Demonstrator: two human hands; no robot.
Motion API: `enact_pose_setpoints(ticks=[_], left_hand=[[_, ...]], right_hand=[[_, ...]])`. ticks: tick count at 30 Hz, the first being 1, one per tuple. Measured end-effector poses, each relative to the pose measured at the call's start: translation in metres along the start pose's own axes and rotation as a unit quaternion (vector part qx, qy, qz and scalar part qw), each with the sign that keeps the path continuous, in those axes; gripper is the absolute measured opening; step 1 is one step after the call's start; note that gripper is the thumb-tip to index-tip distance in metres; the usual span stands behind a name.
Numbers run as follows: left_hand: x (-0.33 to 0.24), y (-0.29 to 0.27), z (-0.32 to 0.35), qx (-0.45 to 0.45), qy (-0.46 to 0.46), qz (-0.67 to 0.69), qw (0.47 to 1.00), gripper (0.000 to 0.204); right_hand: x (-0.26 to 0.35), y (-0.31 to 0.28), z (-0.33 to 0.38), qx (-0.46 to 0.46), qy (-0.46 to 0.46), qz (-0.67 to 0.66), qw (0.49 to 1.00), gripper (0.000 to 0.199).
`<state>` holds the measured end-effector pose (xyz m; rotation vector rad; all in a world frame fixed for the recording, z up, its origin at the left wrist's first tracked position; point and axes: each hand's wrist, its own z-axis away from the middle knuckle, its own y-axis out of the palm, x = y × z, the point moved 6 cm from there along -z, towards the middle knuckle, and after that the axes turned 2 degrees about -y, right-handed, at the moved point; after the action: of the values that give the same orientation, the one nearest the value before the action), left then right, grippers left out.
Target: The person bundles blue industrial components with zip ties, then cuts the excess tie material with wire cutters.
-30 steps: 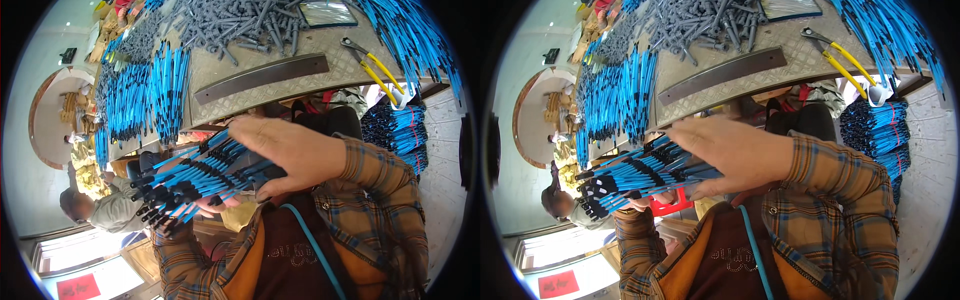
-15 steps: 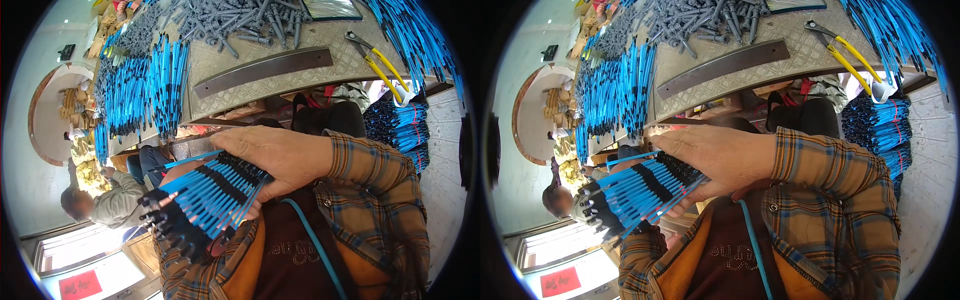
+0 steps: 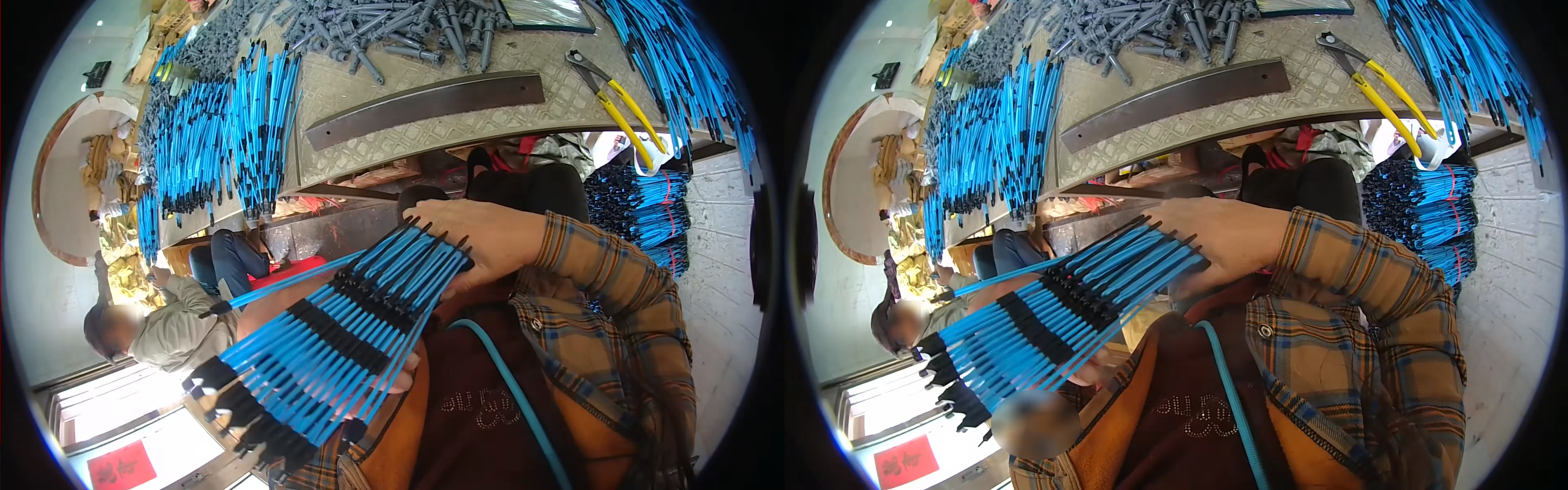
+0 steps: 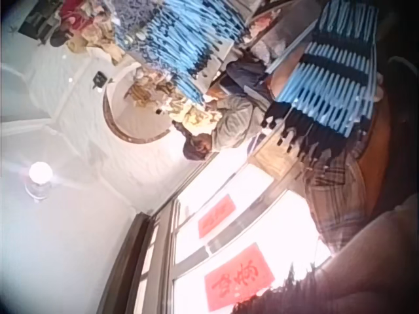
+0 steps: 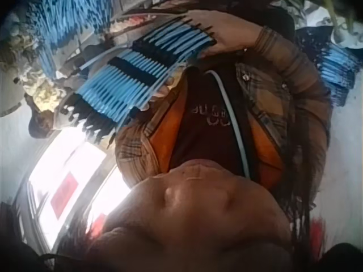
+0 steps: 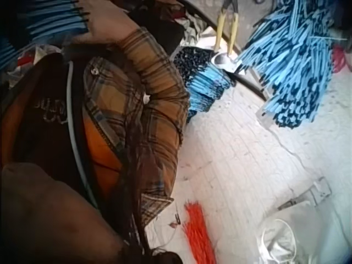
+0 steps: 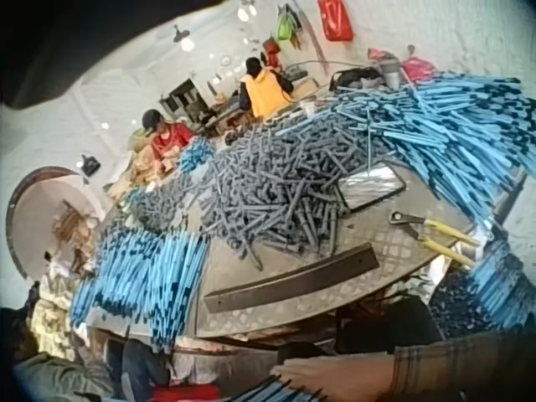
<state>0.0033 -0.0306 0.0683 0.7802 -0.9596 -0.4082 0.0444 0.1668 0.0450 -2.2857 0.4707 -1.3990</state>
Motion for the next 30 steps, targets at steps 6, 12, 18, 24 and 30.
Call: enact_pose_setpoints(ticks=[6,12,18,24,30], left_hand=[[0.002,-0.009,-0.001,0.129,0.055,-0.022,0.990,0.046],[-0.061,0.000,0.010,-0.068,-0.046,-0.057,0.995,0.047],[-0.128,0.081,0.003,-0.165,0.212,-0.432,0.861,0.031],[-0.146,0.132,0.023,-0.069,0.526,-0.611,0.588,0.017],[-0.159,0.126,0.013,-0.033,0.540,-0.607,0.582,0.020]], right_hand=[[0.011,0.001,-0.018,0.008,-0.098,-0.110,0.989,0.104],[-0.001,-0.001,-0.037,-0.082,-0.014,-0.419,0.904,0.091],[-0.049,-0.032,-0.064,-0.212,0.080,-0.659,0.717,0.082],[-0.059,-0.211,-0.033,-0.293,0.328,-0.033,0.898,0.038],[-0.090,-0.288,0.005,-0.083,0.315,0.405,0.854,0.024]])
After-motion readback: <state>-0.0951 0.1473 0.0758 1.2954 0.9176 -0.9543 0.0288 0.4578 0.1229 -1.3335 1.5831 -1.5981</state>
